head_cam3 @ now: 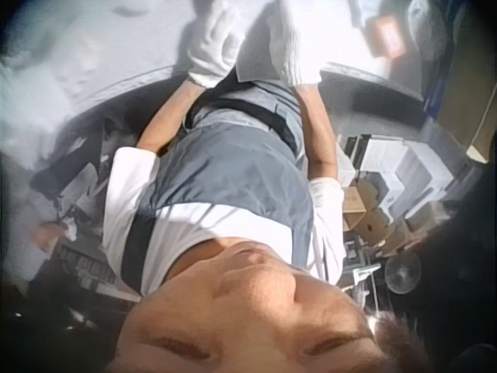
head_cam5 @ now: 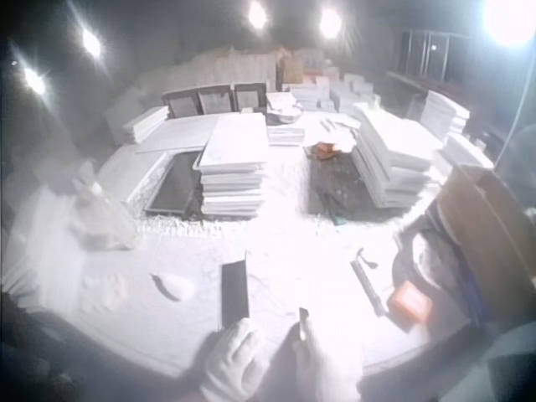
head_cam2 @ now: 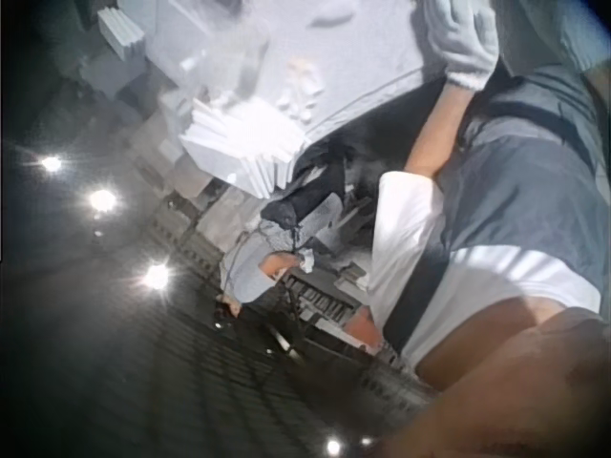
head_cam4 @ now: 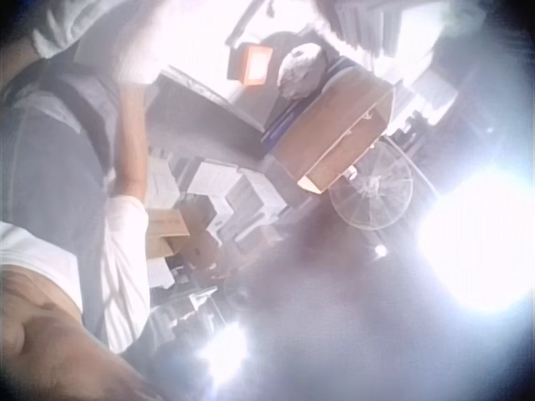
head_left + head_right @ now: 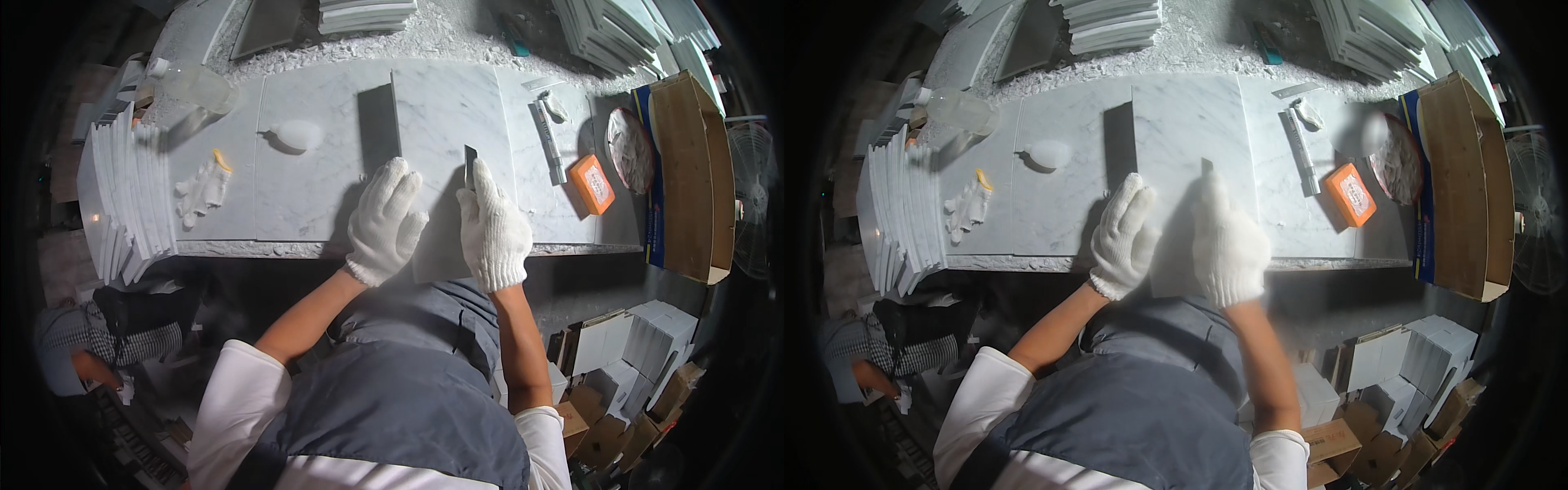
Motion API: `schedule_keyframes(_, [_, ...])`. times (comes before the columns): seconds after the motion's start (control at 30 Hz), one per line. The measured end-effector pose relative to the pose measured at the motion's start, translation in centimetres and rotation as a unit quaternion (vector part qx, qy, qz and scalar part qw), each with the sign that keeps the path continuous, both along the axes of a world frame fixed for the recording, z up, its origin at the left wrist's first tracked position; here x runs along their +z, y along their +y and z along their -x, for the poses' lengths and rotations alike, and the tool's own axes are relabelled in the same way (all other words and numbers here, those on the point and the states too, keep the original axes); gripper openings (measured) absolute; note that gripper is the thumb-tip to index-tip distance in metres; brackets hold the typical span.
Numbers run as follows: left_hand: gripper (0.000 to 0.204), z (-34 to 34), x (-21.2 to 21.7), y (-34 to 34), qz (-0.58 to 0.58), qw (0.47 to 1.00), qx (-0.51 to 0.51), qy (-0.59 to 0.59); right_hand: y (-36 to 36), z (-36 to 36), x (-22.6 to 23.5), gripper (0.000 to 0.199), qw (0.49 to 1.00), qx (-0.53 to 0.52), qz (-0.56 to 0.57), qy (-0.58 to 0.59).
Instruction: The person repeatedly scrapes the edges of white marble tiles with a metal scraper, then wipes the surfaces with a cloth. The person stacks the finished tiles on a pile on the table.
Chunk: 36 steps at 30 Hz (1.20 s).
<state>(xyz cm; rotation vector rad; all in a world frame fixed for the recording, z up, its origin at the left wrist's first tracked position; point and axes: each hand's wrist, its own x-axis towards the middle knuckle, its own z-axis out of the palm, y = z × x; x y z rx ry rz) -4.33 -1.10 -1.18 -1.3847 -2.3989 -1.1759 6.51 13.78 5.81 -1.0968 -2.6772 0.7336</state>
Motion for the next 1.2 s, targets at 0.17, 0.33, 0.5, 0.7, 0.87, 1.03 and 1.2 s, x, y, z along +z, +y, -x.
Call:
schedule_keyframes(0.17, [0.048,0.0,-0.6,0.0,-0.011,1.000,0.005,0.006,0.6,1.3,-0.1,0.047,1.000,0.020,0.010,0.008])
schedule_keyframes(0.33, [0.048,0.2,-0.4,-0.1,0.004,1.000,-0.001,0.011,0.4,0.3,1.1,0.047,0.996,0.003,0.076,-0.045])
schedule_keyframes(0.5, [0.048,0.2,-0.6,-0.1,0.004,1.000,-0.004,0.024,0.2,3.0,0.4,0.047,0.998,0.032,0.061,0.005])
schedule_keyframes(0.7, [0.049,0.3,-0.7,-0.2,-0.011,1.000,-0.009,0.023,0.8,1.9,1.1,0.050,0.993,0.031,0.114,-0.028])
schedule_keyframes(0.87, [0.050,0.2,-0.7,0.0,0.006,1.000,-0.003,0.021,0.0,1.9,0.9,0.048,0.999,0.014,0.040,0.002])
schedule_keyframes(1.03, [0.053,-0.3,-0.2,0.2,-0.027,0.996,0.038,-0.080,0.0,4.5,0.1,0.042,0.994,0.049,0.094,0.011])
schedule_keyframes(1.2, [0.047,-0.1,-0.4,0.0,-0.032,0.999,0.013,-0.001,2.0,1.1,0.7,0.046,0.988,-0.023,0.143,0.056])
